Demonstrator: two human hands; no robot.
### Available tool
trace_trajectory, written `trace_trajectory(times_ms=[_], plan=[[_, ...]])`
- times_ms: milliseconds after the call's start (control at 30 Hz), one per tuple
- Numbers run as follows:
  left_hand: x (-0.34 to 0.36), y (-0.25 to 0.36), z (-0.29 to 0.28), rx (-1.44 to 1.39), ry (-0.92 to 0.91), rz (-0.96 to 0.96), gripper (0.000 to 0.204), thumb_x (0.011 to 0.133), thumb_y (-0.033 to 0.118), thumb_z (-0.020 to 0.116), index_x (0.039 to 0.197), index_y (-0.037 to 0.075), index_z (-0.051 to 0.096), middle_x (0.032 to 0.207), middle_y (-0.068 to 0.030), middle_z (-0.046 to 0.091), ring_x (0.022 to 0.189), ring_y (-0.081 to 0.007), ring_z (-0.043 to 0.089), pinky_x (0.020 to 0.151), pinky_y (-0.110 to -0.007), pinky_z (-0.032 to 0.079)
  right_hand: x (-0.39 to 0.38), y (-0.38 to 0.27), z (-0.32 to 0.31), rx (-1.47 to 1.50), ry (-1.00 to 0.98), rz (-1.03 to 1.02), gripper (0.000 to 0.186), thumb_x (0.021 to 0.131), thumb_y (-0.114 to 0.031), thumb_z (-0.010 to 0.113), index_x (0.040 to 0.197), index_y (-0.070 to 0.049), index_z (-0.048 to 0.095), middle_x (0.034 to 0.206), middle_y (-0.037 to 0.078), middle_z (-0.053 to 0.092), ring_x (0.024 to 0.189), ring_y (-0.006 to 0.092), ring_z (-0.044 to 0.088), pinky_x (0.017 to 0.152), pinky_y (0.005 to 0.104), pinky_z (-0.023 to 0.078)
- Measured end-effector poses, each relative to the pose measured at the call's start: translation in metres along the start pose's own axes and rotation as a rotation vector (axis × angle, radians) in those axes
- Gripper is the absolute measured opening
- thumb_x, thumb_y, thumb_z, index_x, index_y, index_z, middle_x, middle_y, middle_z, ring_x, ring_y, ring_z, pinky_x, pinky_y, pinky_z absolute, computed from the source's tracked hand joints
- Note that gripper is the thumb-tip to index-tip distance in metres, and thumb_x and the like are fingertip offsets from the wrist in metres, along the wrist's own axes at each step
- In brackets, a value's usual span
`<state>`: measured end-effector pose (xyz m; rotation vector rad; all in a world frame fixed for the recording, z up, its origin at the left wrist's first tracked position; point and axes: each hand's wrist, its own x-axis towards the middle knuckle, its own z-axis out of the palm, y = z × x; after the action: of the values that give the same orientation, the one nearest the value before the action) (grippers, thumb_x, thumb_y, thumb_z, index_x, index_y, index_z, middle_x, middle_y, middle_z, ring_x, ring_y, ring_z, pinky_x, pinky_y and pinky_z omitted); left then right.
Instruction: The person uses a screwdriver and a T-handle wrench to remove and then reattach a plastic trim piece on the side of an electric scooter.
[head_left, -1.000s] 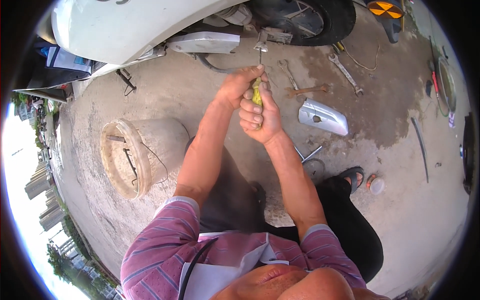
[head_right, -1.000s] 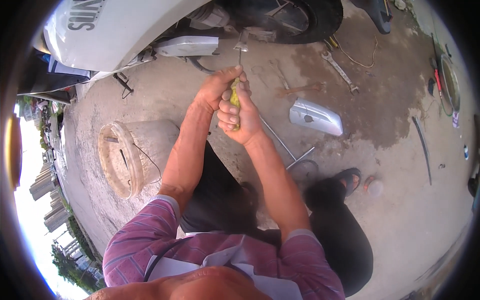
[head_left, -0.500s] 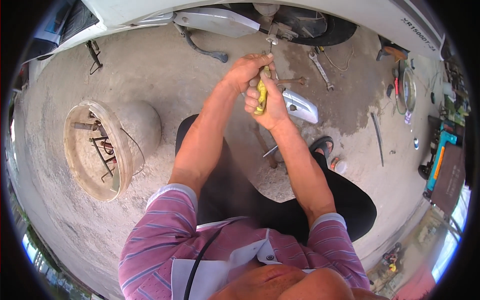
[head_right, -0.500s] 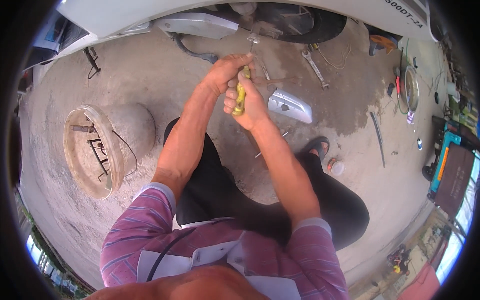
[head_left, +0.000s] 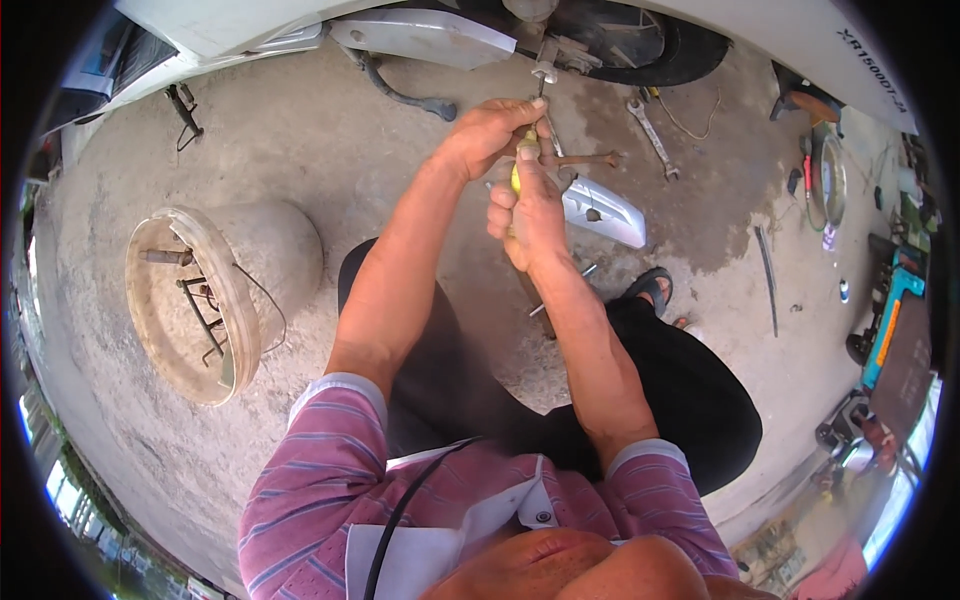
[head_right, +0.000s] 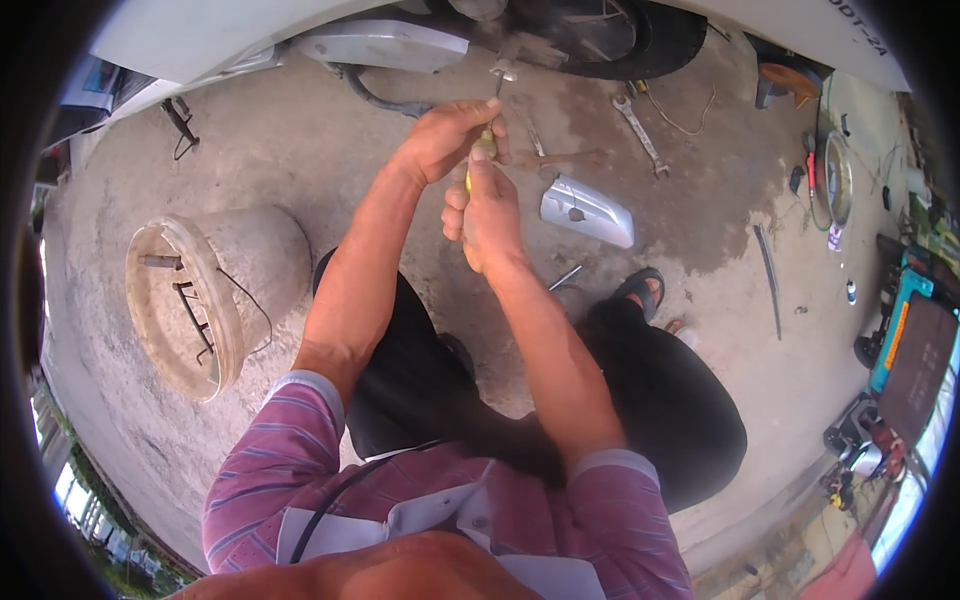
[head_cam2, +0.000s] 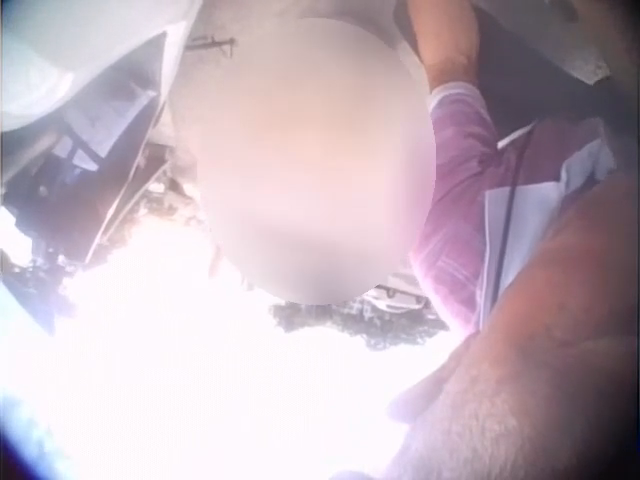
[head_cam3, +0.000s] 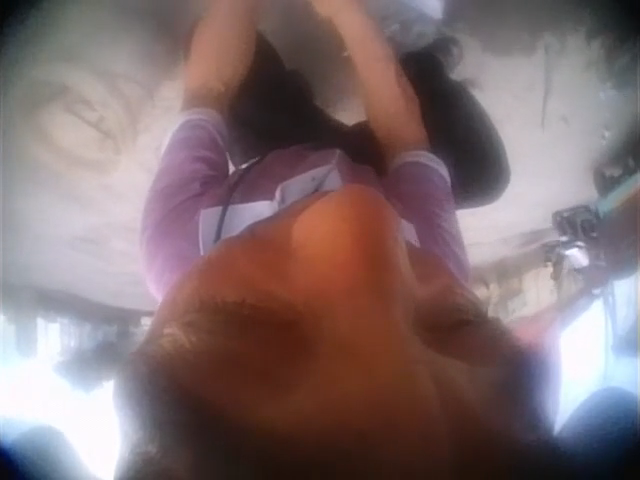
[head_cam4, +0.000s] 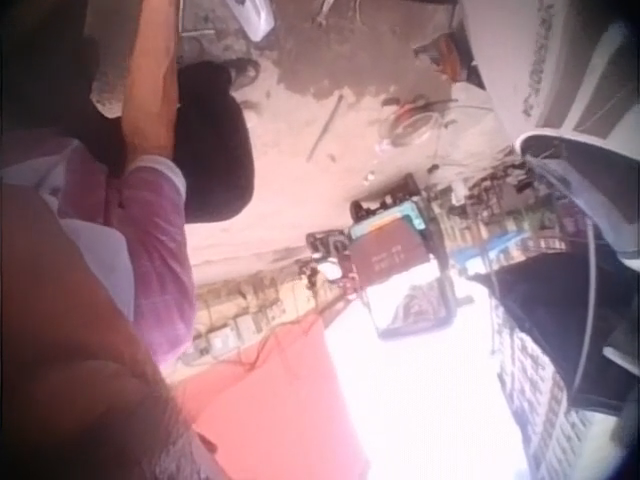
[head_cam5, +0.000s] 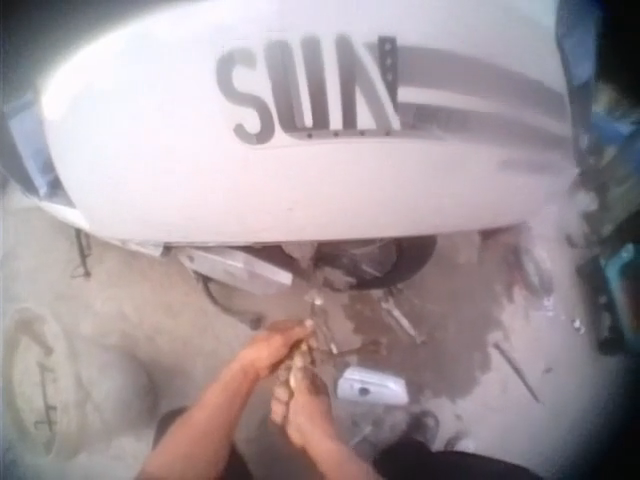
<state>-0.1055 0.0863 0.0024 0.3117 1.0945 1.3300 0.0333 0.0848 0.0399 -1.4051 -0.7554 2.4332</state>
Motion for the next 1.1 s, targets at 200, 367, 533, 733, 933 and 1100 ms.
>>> trace_trajectory(times_ms=[200,367,533,733,933,1100], plan=[[-0.004,0.016,0.017,0.042,0.096,0.009,0.034,0.104,0.029,0.054,0.092,-0.002,0.062,0.081,-0.0167,0.067,0.076,-0.0271,0.065,0.069,-0.037,0.052,0.008,0.005,-0.004,0.282,-0.230,0.033,0.043,0.105,-0.051,0.046,0.103,-0.009,0.056,0.070,-0.001,0.050,0.051,0.0110,0.045,0.046,0.0272,0.037],[0.008,0.006,0.012,-0.010,0.035,0.053,0.031,0.104,0.026,0.055,0.092,-0.002,0.063,0.081,-0.0172,0.067,0.074,-0.0275,0.067,0.066,-0.035,0.053,0.028,0.021,-0.023,1.232,-1.152,0.345,0.057,0.106,-0.057,0.036,0.116,-0.006,0.061,0.069,-0.002,0.050,0.052,0.0084,0.045,0.050,0.0244,0.039],[0.009,0.002,0.011,0.063,0.056,0.036,0.032,0.104,0.027,0.055,0.092,-0.002,0.063,0.081,-0.0169,0.067,0.077,-0.0283,0.067,0.074,-0.037,0.053,0.035,0.030,-0.038,1.082,-1.063,0.280,0.061,0.105,-0.060,0.035,0.114,-0.005,0.061,0.067,-0.002,0.053,0.049,0.0086,0.046,0.048,0.0254,0.039],[0.005,0.001,0.005,0.136,0.143,0.009,0.034,0.104,0.031,0.054,0.092,0.000,0.063,0.081,-0.0123,0.065,0.076,-0.0256,0.066,0.076,-0.037,0.052,0.006,0.007,-0.004,-0.207,-0.013,-0.175,0.041,0.108,-0.044,0.037,0.091,-0.008,0.046,0.062,0.001,0.046,0.045,0.0123,0.043,0.040,0.0292,0.034],[0.008,0.002,0.009,0.080,0.139,-0.008,0.034,0.104,0.031,0.055,0.094,0.000,0.063,0.081,-0.0130,0.065,0.076,-0.0258,0.067,0.068,-0.036,0.053,0.018,0.015,-0.021,0.316,-0.330,0.005,0.047,0.107,-0.050,0.039,0.103,-0.006,0.055,0.066,0.000,0.049,0.050,0.0114,0.047,0.044,0.0267,0.036],[0.007,0.005,0.019,-0.004,0.108,0.036,0.033,0.104,0.029,0.055,0.092,-0.002,0.063,0.079,-0.0146,0.066,0.074,-0.0272,0.067,0.068,-0.037,0.055,0.024,0.030,-0.035,1.292,-1.210,0.370,0.050,0.106,-0.054,0.039,0.120,-0.009,0.057,0.074,-0.001,0.053,0.054,0.0075,0.047,0.052,0.0260,0.039]])
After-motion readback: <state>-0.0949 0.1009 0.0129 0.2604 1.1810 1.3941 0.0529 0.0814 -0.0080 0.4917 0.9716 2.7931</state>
